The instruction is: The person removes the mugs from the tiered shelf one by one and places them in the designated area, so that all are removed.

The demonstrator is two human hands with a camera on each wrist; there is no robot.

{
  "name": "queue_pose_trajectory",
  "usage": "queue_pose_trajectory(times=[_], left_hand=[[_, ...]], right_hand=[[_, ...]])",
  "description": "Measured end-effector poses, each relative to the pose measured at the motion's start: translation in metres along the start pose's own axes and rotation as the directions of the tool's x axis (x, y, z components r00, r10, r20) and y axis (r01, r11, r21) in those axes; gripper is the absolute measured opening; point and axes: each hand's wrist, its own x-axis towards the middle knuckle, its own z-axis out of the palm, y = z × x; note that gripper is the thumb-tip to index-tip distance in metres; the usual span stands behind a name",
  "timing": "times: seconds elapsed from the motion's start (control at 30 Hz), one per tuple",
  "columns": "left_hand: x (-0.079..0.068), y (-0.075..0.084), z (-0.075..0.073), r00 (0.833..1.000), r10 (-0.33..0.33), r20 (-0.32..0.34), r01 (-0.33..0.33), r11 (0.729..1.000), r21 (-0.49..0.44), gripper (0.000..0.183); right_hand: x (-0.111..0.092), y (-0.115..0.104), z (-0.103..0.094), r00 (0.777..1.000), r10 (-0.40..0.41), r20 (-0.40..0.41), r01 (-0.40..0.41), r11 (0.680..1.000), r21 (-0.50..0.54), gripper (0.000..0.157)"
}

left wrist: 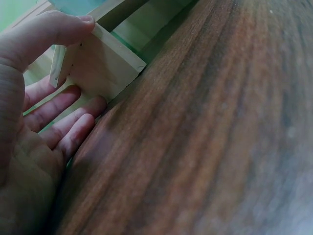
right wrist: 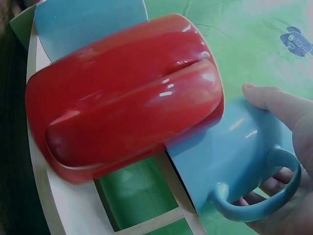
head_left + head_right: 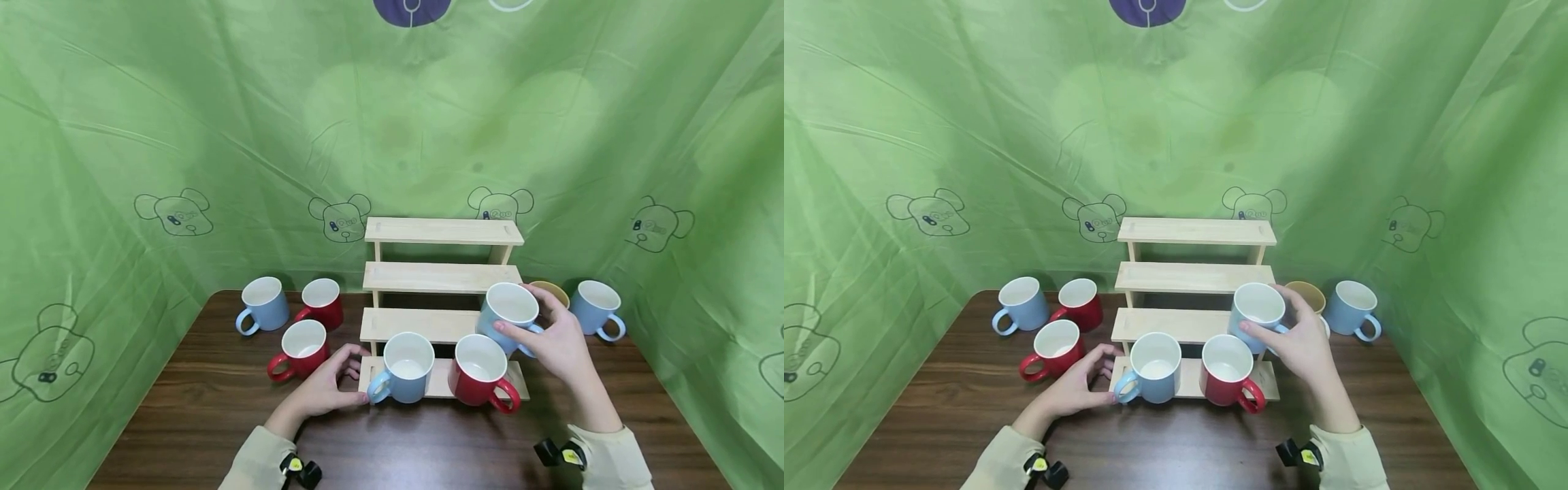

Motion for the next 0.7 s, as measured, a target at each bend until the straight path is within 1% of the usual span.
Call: queue_pose_trajectory(times=[0.43, 0.7], left_hand=[[0.0008, 0.0003, -0.0013, 1.0, -0.001, 0.005, 0.001, 1.0, -0.021, 0.068], [-0.0001, 0.0016, -0.0006, 1.0, -0.008, 0.008, 0.008, 1.0, -0.019, 0.068]], right_hand=[[0.0012, -0.0025, 0.0024, 0.998, 0.033, -0.059, -0.03, 0.998, 0.056, 0.081], [0.0019, 0.0006, -0.0036, 0.993, -0.011, -0.117, 0.021, 0.996, 0.085, 0.077]])
